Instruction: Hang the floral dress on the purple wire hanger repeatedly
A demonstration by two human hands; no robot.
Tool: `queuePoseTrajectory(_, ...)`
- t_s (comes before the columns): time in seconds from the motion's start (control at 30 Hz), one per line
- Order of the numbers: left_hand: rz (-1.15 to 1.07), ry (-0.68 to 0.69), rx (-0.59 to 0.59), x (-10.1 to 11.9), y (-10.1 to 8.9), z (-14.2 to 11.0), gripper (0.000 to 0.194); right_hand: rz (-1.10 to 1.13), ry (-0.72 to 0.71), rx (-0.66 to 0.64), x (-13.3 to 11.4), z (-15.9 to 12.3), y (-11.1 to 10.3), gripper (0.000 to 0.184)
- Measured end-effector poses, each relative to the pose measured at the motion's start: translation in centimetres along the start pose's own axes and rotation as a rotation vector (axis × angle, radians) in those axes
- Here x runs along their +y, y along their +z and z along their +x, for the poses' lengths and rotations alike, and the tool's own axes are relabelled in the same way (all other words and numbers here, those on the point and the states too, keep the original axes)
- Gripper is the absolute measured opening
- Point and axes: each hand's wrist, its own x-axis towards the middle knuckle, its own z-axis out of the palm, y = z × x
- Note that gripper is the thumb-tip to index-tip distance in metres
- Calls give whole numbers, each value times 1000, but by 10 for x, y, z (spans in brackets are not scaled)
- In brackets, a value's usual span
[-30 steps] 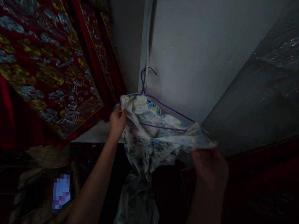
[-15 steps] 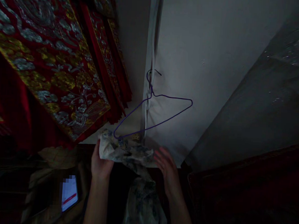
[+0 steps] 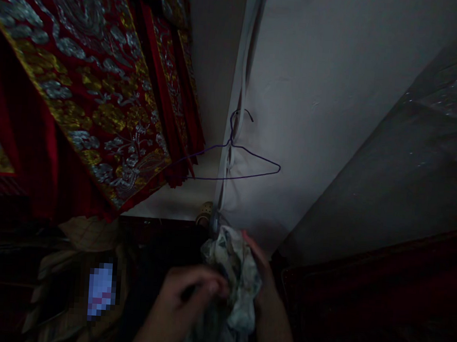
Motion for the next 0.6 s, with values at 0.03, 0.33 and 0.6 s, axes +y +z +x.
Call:
queuePoseTrajectory(0.03,16,42,166,2,-9,12,27,6,34,20,-4,-7,3,41)
queuePoseTrajectory(0.33,-147,91,-641,-36,7,51,94,-405,401,-81,17,-52,-3,34)
queuePoseTrajectory(0.6,728,255,-712,-76,-30,38,50,-632,595,-51,-10,-79,-28,25)
